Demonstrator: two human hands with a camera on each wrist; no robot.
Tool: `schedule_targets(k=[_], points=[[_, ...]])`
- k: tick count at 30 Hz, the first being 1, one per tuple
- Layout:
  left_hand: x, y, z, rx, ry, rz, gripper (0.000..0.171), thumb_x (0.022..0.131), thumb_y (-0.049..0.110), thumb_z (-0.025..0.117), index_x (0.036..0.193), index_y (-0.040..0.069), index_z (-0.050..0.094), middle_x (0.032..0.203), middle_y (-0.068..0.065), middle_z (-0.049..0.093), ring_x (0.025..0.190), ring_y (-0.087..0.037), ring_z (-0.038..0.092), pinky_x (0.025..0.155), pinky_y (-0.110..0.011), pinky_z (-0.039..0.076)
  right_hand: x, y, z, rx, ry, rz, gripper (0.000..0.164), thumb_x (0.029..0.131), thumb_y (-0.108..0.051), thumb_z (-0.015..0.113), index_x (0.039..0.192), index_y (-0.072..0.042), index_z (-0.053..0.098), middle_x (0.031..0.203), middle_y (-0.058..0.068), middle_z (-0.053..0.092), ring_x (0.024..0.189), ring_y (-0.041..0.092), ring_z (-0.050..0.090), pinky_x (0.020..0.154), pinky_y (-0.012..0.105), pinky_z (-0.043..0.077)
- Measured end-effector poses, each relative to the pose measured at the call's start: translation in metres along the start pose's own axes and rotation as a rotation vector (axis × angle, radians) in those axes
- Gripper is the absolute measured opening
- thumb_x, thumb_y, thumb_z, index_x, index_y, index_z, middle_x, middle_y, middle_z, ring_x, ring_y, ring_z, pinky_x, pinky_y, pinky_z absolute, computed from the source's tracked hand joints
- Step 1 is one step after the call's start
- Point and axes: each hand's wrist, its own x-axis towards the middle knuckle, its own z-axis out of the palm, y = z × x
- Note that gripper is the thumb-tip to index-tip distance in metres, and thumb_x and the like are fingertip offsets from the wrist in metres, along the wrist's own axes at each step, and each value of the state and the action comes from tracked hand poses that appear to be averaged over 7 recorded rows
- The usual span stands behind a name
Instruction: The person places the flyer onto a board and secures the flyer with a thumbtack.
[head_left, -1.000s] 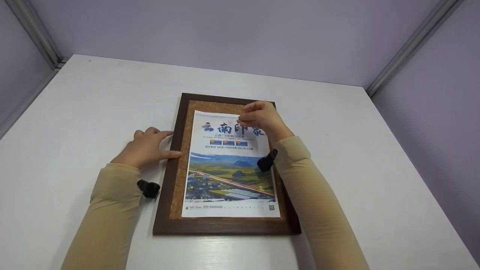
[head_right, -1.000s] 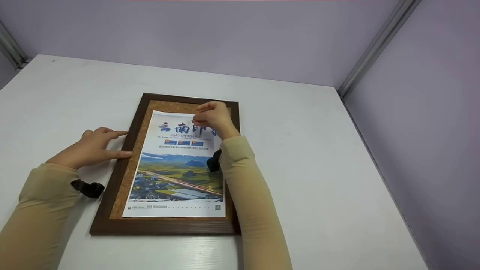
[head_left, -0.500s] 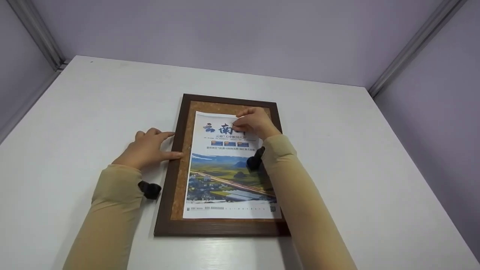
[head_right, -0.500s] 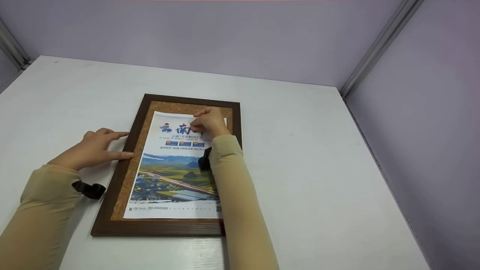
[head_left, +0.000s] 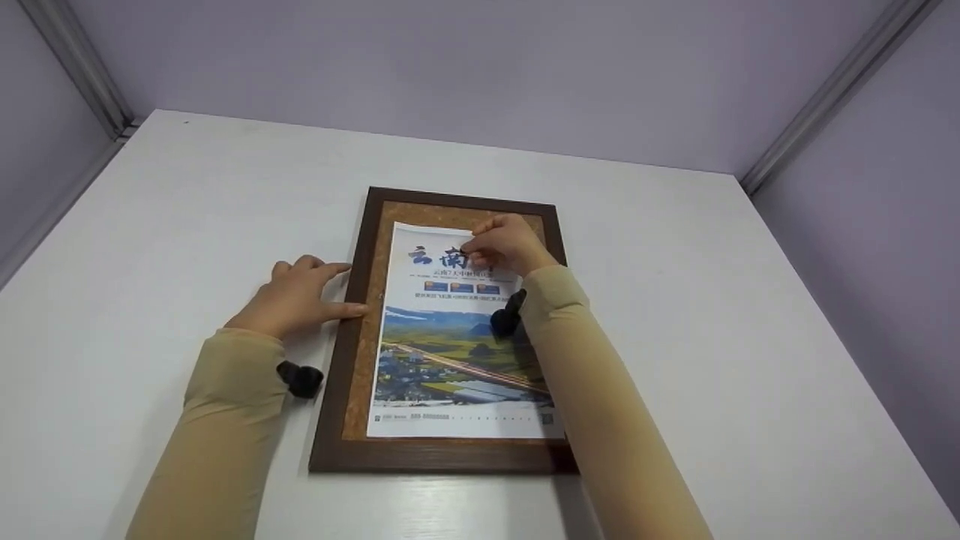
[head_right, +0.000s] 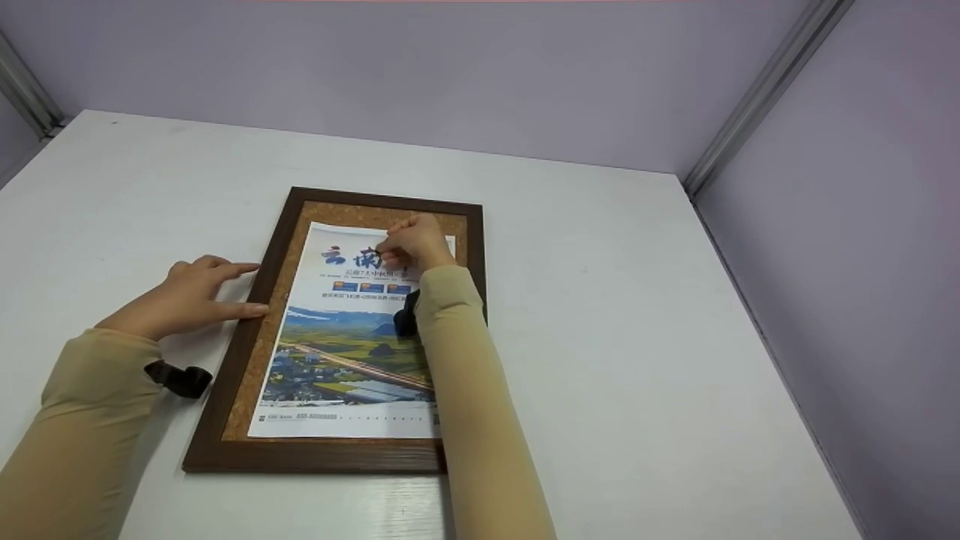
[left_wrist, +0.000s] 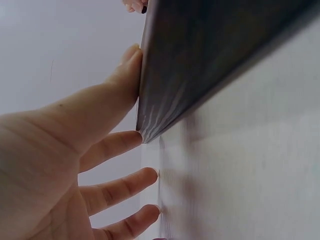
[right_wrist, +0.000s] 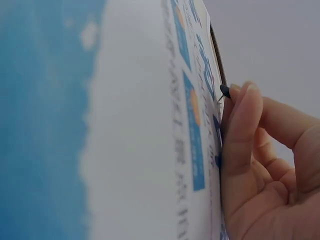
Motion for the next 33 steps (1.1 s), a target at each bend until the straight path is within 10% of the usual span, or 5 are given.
schedule_targets(k=[33], points=[[0.0011, -0.0009, 0.0020, 0.000, 0.002, 0.008, 0.087, 0.089, 0.059, 0.065, 0.154, 0.011, 0.036, 0.148, -0.029, 0.037, 0.129, -0.051, 0.035, 0.099, -0.066, 0.040, 0.0008, -0.0016, 0.0084, -0.077, 0.076, 0.021, 0.017, 0.086, 0.005, 0.071, 0.086, -0.003, 0.056, 0.076, 0.009, 0.064, 0.053, 0.013, 0.060, 0.052, 0.023, 0.053]])
